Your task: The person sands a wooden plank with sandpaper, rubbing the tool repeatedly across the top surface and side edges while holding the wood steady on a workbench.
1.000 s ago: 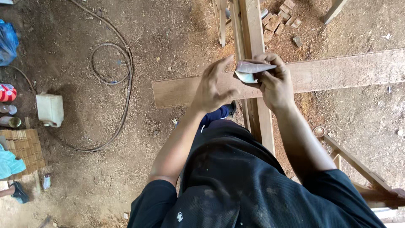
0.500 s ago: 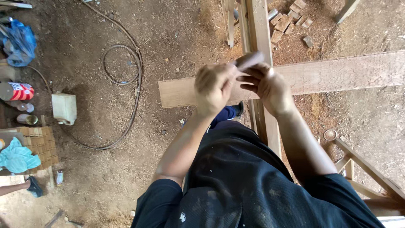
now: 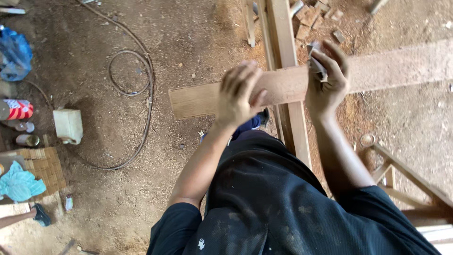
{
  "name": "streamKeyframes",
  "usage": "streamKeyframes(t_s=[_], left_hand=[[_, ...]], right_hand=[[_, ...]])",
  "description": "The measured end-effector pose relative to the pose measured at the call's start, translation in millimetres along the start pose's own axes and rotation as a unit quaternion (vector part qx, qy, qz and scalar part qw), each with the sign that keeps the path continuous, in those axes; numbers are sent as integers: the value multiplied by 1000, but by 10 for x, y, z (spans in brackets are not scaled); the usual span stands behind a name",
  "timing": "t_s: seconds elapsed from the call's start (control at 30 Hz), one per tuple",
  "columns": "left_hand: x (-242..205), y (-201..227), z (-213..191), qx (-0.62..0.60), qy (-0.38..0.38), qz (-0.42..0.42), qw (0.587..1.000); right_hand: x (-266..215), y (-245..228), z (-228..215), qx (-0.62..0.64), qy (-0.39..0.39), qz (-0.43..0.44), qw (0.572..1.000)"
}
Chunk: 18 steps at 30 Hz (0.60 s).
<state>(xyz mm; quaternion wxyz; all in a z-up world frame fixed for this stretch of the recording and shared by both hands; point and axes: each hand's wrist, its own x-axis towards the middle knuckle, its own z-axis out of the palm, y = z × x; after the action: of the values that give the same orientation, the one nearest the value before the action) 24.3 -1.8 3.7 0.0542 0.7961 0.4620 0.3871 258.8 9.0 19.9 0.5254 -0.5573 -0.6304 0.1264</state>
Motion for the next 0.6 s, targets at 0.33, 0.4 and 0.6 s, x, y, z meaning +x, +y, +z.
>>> streamKeyframes(t_s=[0.33, 0.4, 0.6], left_hand=[[32, -5, -54, 86, -191, -112, 971], [-28, -65, -120, 56, -178, -120, 975], [5, 10, -132, 53, -138, -103, 984]], right_hand=[[-863, -424, 163, -225, -250, -116, 935], [-859, -226, 28, -269, -258, -135, 918], [-378, 704, -828, -323, -123, 2, 938]])
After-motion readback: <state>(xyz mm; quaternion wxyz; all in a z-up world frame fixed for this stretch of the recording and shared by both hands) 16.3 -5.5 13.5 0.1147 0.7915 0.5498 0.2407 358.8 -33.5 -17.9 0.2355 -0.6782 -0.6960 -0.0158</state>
